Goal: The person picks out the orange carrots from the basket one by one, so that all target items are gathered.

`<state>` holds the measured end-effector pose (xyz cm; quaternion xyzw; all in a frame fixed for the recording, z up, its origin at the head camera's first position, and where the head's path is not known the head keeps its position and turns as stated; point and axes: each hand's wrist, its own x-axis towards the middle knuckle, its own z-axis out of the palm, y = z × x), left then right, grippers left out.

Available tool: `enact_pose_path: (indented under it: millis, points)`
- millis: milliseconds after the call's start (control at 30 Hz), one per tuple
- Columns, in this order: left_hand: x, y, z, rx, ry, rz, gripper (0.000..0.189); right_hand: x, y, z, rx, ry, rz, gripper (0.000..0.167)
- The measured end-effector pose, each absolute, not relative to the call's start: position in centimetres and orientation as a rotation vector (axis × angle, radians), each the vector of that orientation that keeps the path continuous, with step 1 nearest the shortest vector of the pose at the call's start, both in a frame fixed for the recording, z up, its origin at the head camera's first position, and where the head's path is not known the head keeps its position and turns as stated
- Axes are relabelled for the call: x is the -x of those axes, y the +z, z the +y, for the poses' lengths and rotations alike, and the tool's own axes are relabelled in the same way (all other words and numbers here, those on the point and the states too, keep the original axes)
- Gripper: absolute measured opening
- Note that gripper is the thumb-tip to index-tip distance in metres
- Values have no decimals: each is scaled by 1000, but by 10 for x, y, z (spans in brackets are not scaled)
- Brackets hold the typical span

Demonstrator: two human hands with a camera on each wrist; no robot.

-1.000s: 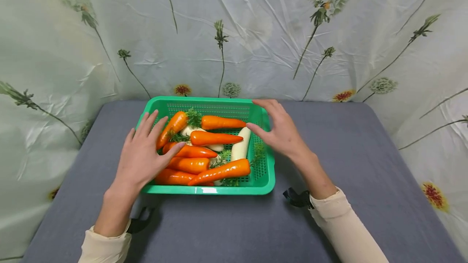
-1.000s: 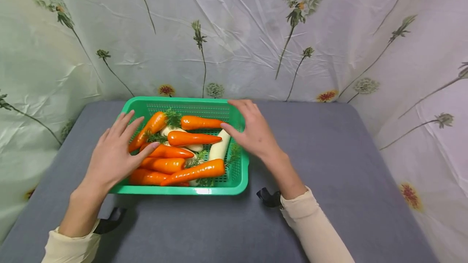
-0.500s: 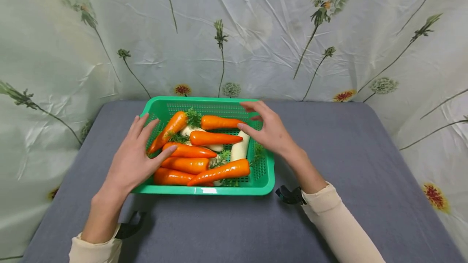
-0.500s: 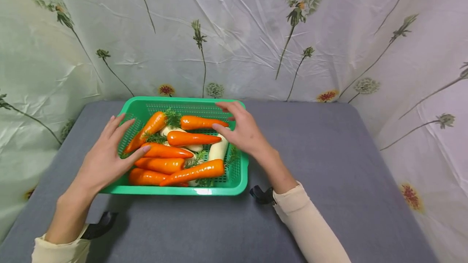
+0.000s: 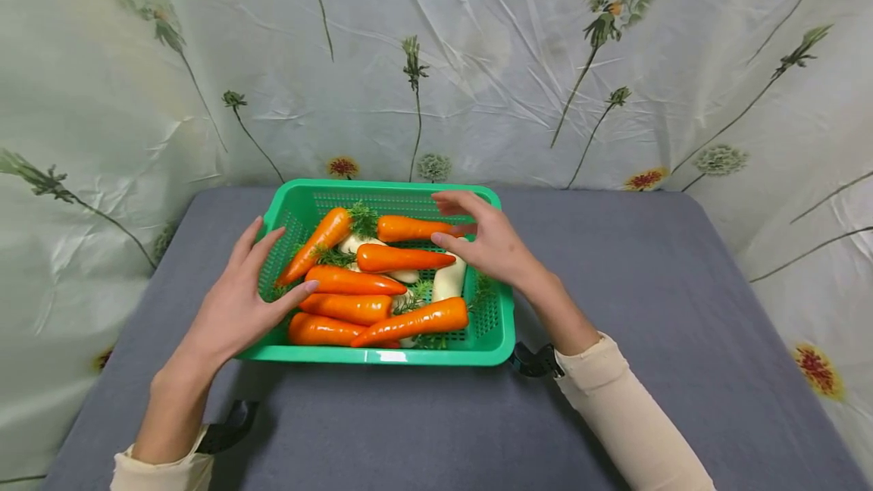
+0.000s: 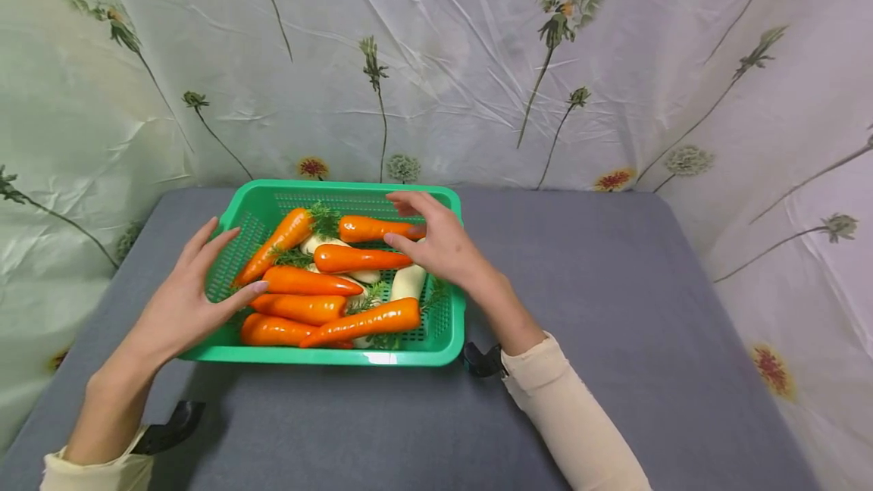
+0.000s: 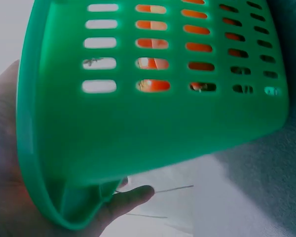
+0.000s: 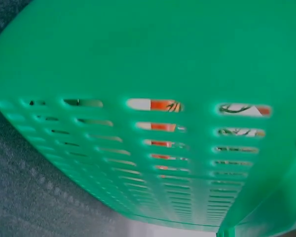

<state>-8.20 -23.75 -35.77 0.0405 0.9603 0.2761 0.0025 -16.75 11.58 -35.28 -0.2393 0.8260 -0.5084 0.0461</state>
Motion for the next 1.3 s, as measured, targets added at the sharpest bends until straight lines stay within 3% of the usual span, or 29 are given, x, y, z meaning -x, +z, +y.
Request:
enact_pose_path:
  millis: [367,733,1300]
  points:
    - [77,-367,-254,-157,1010,2898,97,171,-354,109,665,-1466,2445,60]
    - [71,-369,-271,-131,1090,2711,119,175,-353,101,676,-1427,2347,58]
    - [71,-376,-293,-393,1304,2458,143,181,-361,95,732,-1249,2280,60]
